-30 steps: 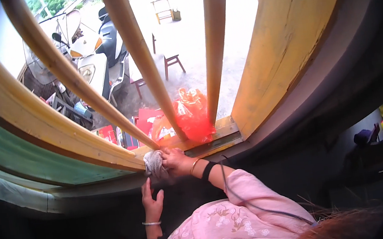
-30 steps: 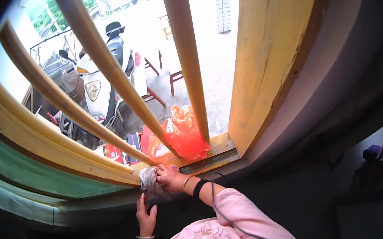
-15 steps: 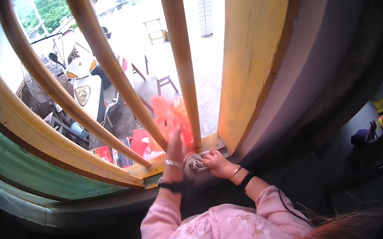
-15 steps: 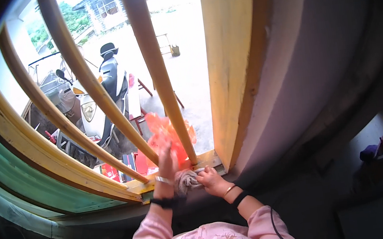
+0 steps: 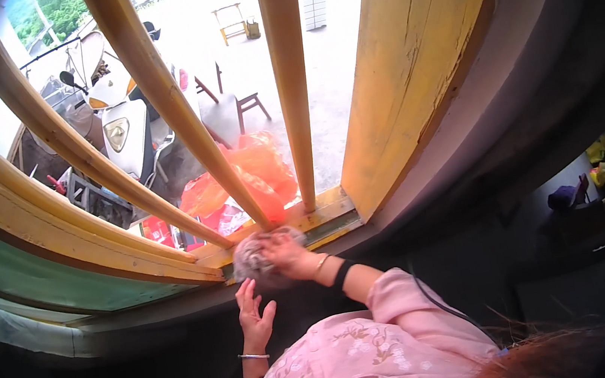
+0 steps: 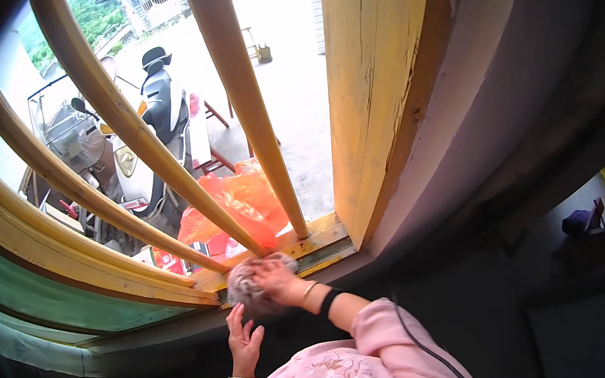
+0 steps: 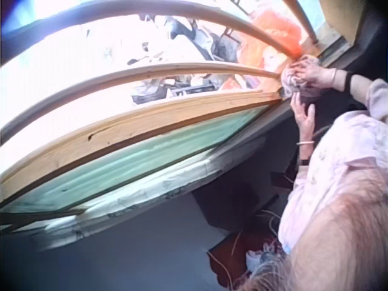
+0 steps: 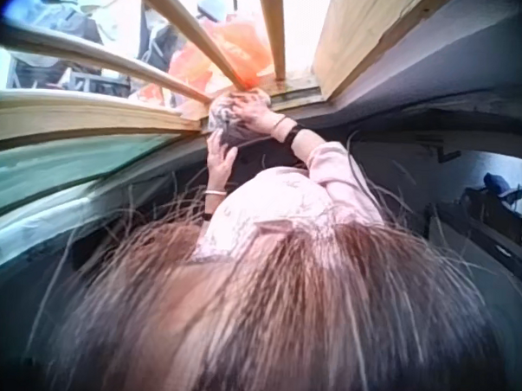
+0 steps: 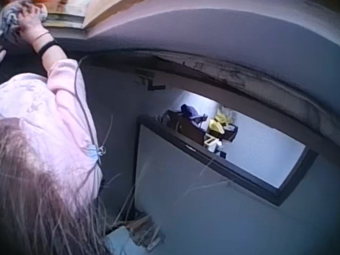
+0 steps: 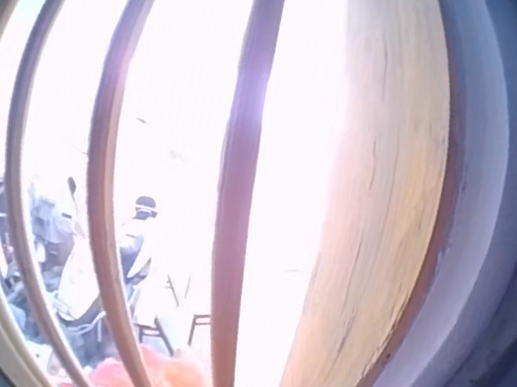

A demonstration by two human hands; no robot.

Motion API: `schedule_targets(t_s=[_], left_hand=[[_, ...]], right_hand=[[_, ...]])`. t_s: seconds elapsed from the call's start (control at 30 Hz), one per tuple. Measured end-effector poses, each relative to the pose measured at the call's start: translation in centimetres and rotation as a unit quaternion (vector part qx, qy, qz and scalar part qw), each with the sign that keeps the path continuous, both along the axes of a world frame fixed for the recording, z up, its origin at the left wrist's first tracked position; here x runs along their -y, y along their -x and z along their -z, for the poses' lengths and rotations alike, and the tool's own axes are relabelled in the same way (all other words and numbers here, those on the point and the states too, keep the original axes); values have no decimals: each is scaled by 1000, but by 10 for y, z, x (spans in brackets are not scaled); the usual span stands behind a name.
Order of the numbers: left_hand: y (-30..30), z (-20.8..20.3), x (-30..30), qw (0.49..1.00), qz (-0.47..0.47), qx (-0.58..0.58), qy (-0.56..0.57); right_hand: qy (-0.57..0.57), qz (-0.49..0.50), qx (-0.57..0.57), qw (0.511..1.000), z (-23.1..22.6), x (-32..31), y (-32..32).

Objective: The person cleans a window and its frame using a cloth. They dip the cloth in a bucket of water and wipe the glass panes, the wooden frame, and the window track.

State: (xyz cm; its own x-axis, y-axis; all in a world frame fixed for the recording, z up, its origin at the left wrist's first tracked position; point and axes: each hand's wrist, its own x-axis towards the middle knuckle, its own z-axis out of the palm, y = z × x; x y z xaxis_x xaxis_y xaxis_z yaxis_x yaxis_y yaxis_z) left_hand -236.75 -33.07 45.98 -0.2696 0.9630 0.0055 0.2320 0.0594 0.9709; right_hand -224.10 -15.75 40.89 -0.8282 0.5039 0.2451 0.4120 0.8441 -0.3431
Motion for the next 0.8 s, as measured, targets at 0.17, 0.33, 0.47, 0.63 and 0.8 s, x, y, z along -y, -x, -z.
schedule_targets(t_s=[0.17,0.33,0.47,0.63,0.8], left_hand=[[-5,21,-22,996,34,-72,-44],[-25,37,-81,940,179,-271,-100],[-61,42,-139,919,235,-270,-168],[-60,39,-173,913,183,-337,-141],[11,47,-115,931,180,-252,-190]], right_hand=[[-108,-67,-130,983,29,-47,-38],[-90,61,166,980,-27,-51,-142],[-49,109,164,979,-25,-49,-147],[-23,151,70,986,-17,-28,-137],[60,43,-99,992,15,26,-66]])
